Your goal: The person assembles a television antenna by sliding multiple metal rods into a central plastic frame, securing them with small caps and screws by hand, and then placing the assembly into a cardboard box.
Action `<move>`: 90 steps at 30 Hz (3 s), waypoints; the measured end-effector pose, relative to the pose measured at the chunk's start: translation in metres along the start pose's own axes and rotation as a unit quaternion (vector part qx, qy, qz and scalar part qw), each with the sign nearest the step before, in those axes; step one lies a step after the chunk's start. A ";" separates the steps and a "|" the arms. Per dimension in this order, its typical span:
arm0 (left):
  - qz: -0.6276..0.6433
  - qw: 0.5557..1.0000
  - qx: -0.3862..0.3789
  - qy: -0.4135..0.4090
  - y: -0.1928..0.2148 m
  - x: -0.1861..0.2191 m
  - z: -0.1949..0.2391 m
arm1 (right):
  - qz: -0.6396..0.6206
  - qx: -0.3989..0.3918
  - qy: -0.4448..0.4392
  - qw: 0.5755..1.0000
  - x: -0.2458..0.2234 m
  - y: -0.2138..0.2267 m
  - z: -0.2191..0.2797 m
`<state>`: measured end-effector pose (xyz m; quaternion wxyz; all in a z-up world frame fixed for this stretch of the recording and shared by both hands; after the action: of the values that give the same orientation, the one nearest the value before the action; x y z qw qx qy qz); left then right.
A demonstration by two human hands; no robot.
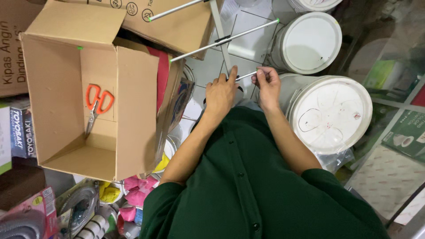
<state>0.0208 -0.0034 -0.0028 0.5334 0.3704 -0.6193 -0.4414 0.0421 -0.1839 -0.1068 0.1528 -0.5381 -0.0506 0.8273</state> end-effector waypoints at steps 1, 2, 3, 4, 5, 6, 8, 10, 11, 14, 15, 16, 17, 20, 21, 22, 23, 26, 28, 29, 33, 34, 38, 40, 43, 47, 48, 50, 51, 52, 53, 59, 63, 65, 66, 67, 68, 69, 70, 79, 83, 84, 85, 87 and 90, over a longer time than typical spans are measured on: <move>-0.008 1.000 -0.003 0.004 -0.003 0.000 -0.001 | -0.007 -0.003 -0.002 1.000 0.000 0.000 -0.001; -0.003 1.000 0.003 0.001 -0.005 0.000 -0.001 | -0.014 -0.007 -0.005 1.000 0.000 0.001 -0.002; 0.002 1.000 0.009 -0.002 -0.005 -0.002 -0.001 | -0.010 -0.010 -0.005 1.000 0.000 0.001 -0.002; 0.007 1.000 0.015 -0.006 -0.005 -0.002 -0.002 | -0.007 -0.013 -0.005 1.000 -0.001 0.002 -0.001; 0.012 1.000 0.012 -0.007 -0.004 -0.002 -0.004 | -0.003 -0.017 -0.004 1.000 -0.002 0.002 -0.001; 0.018 1.000 0.007 -0.007 -0.004 -0.002 -0.004 | 0.004 -0.018 -0.003 1.000 -0.003 0.002 -0.001; 0.024 1.000 -0.002 -0.007 -0.002 -0.001 -0.005 | 0.017 -0.020 -0.001 1.000 -0.005 0.002 -0.001; 0.026 1.000 -0.012 -0.009 0.000 0.000 -0.005 | -0.022 -0.033 -0.028 0.999 -0.004 0.003 0.001; 0.031 0.999 -0.008 -0.011 0.001 0.000 -0.006 | -0.042 -0.039 -0.041 0.998 -0.003 0.004 0.001; 0.047 0.999 -0.001 -0.014 0.003 -0.001 -0.006 | -0.153 -0.078 -0.138 0.975 0.002 0.007 -0.005; 0.053 0.998 0.000 -0.014 0.003 -0.002 -0.006 | -0.197 -0.108 -0.171 0.959 0.003 0.007 -0.006; 0.059 0.998 0.001 -0.015 0.003 -0.003 -0.006 | -0.240 -0.138 -0.204 0.939 0.003 0.008 -0.007; 0.061 0.998 0.002 -0.015 0.003 -0.004 -0.006 | -0.281 -0.167 -0.236 0.915 0.003 0.006 -0.007; 0.065 0.998 0.005 -0.017 0.001 -0.004 -0.006 | -0.332 -0.247 -0.306 0.857 0.004 -0.004 -0.002; 0.066 0.998 0.007 -0.017 0.001 -0.005 -0.005 | -0.352 -0.263 -0.309 0.844 0.003 -0.006 0.000; 0.066 0.998 0.009 -0.017 0.002 -0.006 -0.005 | -0.371 -0.279 -0.311 0.829 0.003 -0.010 0.002; 0.070 0.997 0.012 -0.019 0.002 -0.006 -0.005 | -0.390 -0.295 -0.313 0.814 0.002 -0.013 0.004; 0.079 0.996 0.018 -0.024 0.004 -0.009 -0.004 | -0.414 -0.291 -0.321 0.800 0.000 -0.023 0.009; 0.081 0.996 0.021 -0.026 0.004 -0.009 -0.004 | -0.423 -0.282 -0.316 0.801 -0.001 -0.027 0.013; 0.085 0.996 0.025 -0.028 0.004 -0.010 -0.005 | -0.427 -0.277 -0.313 0.802 -0.001 -0.029 0.014; 0.090 0.995 0.024 -0.031 0.004 -0.013 -0.004 | -0.454 -0.278 -0.290 0.795 0.007 -0.031 0.013; 0.088 0.995 0.019 -0.030 0.004 -0.014 -0.003 | -0.455 -0.271 -0.290 0.797 0.009 -0.031 0.012; 0.092 0.994 0.041 -0.037 0.009 -0.015 -0.002 | -0.451 -0.249 -0.289 0.807 0.014 -0.033 0.013; 0.097 0.994 0.040 -0.038 0.012 -0.017 0.001 | -0.447 -0.244 -0.287 0.811 0.015 -0.034 0.014; 0.096 0.994 0.046 -0.037 0.013 -0.019 0.002 | -0.442 -0.250 -0.285 0.813 0.015 -0.035 0.015; 0.086 0.995 0.043 -0.041 0.014 -0.019 0.004 | -0.425 -0.252 -0.286 0.821 0.014 -0.034 0.016; 0.086 0.995 0.039 -0.041 0.015 -0.019 0.005 | -0.414 -0.243 -0.293 0.827 0.013 -0.034 0.017; 0.090 0.995 0.028 -0.044 0.018 -0.021 0.006 | -0.391 -0.224 -0.307 0.838 0.013 -0.036 0.020; 0.095 0.994 0.021 -0.047 0.021 -0.022 0.007 | -0.387 -0.227 -0.310 0.838 0.011 -0.037 0.021; 0.098 0.994 0.012 -0.050 0.024 -0.025 0.010 | -0.384 -0.230 -0.313 0.838 0.011 -0.037 0.023; 0.112 0.992 0.034 -0.053 0.028 -0.027 0.013 | -0.381 -0.232 -0.316 0.837 0.011 -0.038 0.024; 0.174 0.980 0.096 -0.020 0.054 -0.040 0.036 | -0.352 -0.200 -0.227 0.886 0.012 -0.024 0.023; 0.205 0.967 0.150 0.013 0.077 -0.040 0.053 | -0.160 0.044 -0.021 0.986 -0.012 -0.016 0.025; 0.223 0.960 0.167 0.032 0.088 -0.037 0.060 | -0.097 0.044 0.110 0.988 -0.041 -0.019 0.031; 0.230 0.957 0.170 0.043 0.094 -0.036 0.062 | -0.092 0.018 0.117 0.989 -0.053 -0.024 0.034; 0.238 0.954 0.173 0.053 0.100 -0.033 0.064 | -0.087 -0.008 0.124 0.988 -0.063 -0.033 0.037; 0.246 0.952 0.174 0.055 0.106 -0.029 0.064 | -0.082 -0.037 0.132 0.987 -0.073 -0.043 0.040; 0.253 0.950 0.176 0.057 0.114 -0.026 0.066 | -0.072 -0.062 0.130 0.987 -0.080 -0.054 0.045; 0.259 0.947 0.181 0.060 0.121 -0.023 0.067 | -0.062 -0.091 0.130 0.985 -0.087 -0.067 0.047; 0.270 0.943 0.191 0.046 0.214 -0.033 0.128 | 0.075 -0.287 0.151 0.943 -0.113 -0.153 0.100; 0.229 0.944 0.221 0.085 0.258 -0.078 0.175 | 0.104 -0.307 0.189 0.927 -0.114 -0.196 0.116; 0.210 0.946 0.226 0.098 0.266 -0.093 0.188 | 0.114 -0.315 0.196 0.921 -0.115 -0.211 0.121; 0.191 0.948 0.232 0.110 0.272 -0.110 0.202 | 0.123 -0.324 0.203 0.916 -0.116 -0.230 0.128; 0.169 0.948 0.243 0.117 0.282 -0.145 0.229 | 0.178 -0.357 0.246 0.883 -0.123 -0.276 0.143; 0.152 0.947 0.234 0.157 0.289 -0.193 0.255 | 0.310 -0.413 0.362 0.776 -0.144 -0.348 0.166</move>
<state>-0.1974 0.3116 0.1946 0.5827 0.4509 -0.6627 -0.1338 0.0145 0.1157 0.1745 -0.3418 -0.7957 -0.1592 0.4740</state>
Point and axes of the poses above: each hand's wrist, its own z-axis away from the middle knuckle, its own y-axis out of the back of the hand, x = y × z, the point moved 2 cm from there along -z, towards the middle knuckle, and after that the axes turned 5 degrees about -y, right-handed, at the moved point
